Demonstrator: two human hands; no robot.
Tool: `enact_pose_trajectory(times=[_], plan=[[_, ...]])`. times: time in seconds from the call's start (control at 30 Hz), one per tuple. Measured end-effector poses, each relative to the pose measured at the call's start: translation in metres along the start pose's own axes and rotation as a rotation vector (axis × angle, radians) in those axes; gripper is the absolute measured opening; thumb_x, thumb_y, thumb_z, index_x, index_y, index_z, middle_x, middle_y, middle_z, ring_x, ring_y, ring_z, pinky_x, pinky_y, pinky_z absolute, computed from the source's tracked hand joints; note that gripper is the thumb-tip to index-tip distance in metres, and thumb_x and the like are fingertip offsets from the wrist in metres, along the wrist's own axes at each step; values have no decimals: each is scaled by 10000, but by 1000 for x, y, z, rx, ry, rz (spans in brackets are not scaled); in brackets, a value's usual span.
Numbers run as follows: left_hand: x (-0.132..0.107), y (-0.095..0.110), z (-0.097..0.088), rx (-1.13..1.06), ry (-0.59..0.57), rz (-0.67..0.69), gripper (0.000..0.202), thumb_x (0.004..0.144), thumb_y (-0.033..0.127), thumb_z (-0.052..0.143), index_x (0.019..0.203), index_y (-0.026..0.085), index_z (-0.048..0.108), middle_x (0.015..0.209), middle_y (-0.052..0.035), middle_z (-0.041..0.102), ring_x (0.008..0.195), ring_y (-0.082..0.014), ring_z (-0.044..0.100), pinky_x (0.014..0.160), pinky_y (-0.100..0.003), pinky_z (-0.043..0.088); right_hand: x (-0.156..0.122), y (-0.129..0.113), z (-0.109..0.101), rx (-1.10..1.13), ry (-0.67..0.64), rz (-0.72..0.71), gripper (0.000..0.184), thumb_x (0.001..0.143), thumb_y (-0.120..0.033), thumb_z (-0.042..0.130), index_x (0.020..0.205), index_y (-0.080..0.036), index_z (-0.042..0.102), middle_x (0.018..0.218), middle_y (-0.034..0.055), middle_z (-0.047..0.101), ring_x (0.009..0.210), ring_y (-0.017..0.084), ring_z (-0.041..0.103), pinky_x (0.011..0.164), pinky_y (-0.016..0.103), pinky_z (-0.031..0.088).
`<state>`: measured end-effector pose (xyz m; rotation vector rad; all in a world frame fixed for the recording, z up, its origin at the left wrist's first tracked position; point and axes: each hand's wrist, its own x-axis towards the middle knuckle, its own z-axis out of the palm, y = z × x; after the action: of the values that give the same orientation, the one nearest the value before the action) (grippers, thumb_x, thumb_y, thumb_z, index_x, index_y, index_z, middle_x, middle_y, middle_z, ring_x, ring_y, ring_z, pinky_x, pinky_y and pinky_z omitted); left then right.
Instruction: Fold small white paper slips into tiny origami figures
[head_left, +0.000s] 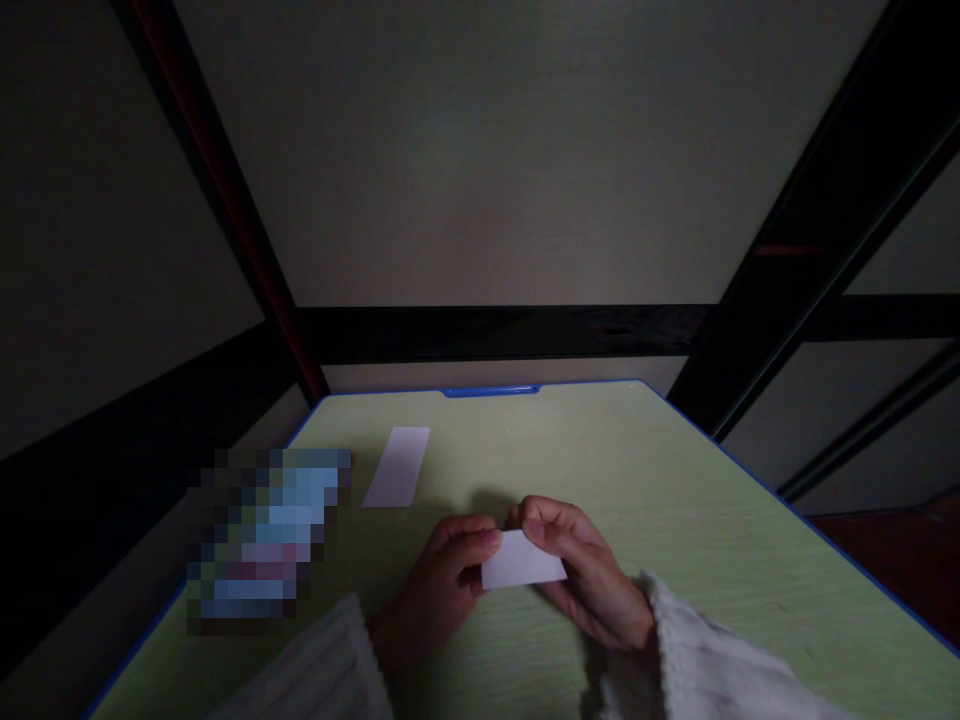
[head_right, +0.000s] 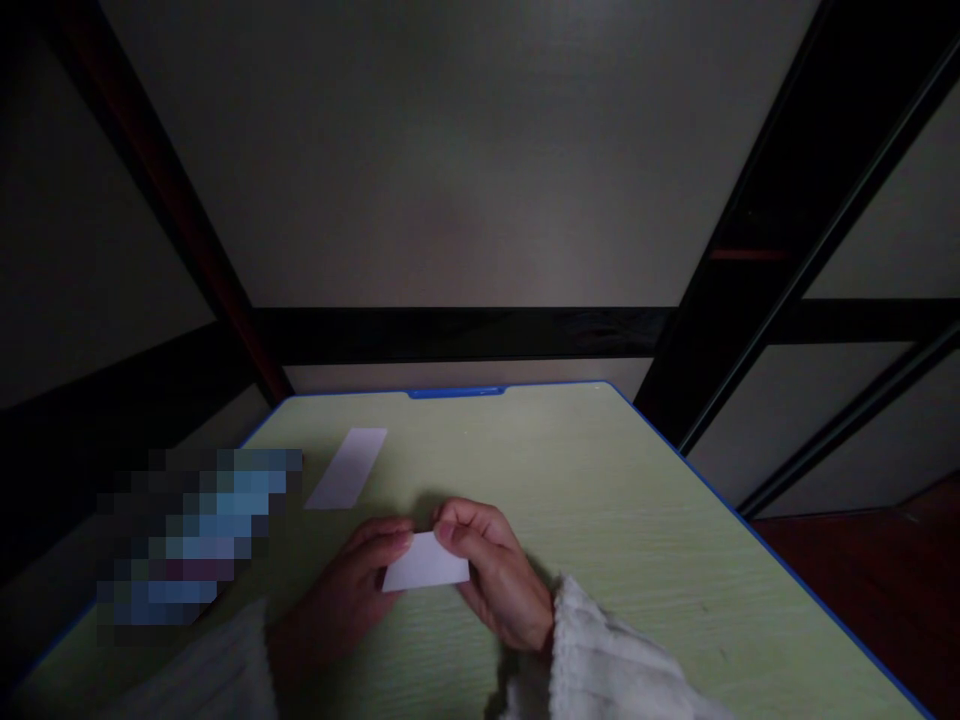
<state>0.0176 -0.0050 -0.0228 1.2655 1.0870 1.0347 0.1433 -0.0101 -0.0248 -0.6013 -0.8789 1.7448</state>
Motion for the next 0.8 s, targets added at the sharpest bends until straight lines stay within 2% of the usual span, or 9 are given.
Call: enact_pose_trajectory(times=[0.1,0.2,0.33,0.47,0.53,0.67,0.8], plan=[[5,3,-1,-81,-20,16,237,646,298,523,459,221,398,500,7,480,551,-140,478,522,-273,402,2,-3,1,116,60,-6,212,599,-230,622,517,-134,452,535,-35,402,488,54,339,465,166,268],[13,8,-4,-102,-66,40,315,702,300,463,414,218,366,400,24,387,465,-125,424,504,-277,392,3,-5,-1,181,137,-56,211,611,-239,612,530,-148,440,518,-45,378,493,62,352,483,171,295],[19,11,-9,-114,-72,51,365,741,303,375,389,209,360,378,30,353,425,-109,385,502,-265,374,4,-3,-5,-12,145,-66,212,671,-256,567,552,-148,429,509,-46,373,473,58,320,448,169,246],[19,3,-8,-64,-111,27,316,693,287,429,393,191,406,403,27,400,435,-102,388,471,-236,331,4,3,-9,-251,132,-117,238,717,-298,508,555,-153,411,496,-53,341,467,65,283,454,192,216],[18,-3,-7,-82,-83,12,292,675,272,436,399,188,391,405,36,384,435,-97,379,461,-224,313,4,4,-11,-360,124,-123,234,724,-301,499,562,-156,413,500,-54,338,472,69,282,460,197,215],[19,-8,-7,-106,-88,-35,253,658,254,399,414,190,381,390,42,368,414,-95,366,439,-219,288,3,3,-11,-518,57,-58,263,726,-360,482,570,-154,433,501,-46,358,493,81,328,474,204,244],[15,-7,-6,-84,-94,-70,213,625,275,471,444,172,427,407,46,400,428,-87,381,443,-210,280,2,1,-8,-567,-11,8,294,721,-400,472,573,-150,434,486,-42,380,484,82,359,460,201,263]])
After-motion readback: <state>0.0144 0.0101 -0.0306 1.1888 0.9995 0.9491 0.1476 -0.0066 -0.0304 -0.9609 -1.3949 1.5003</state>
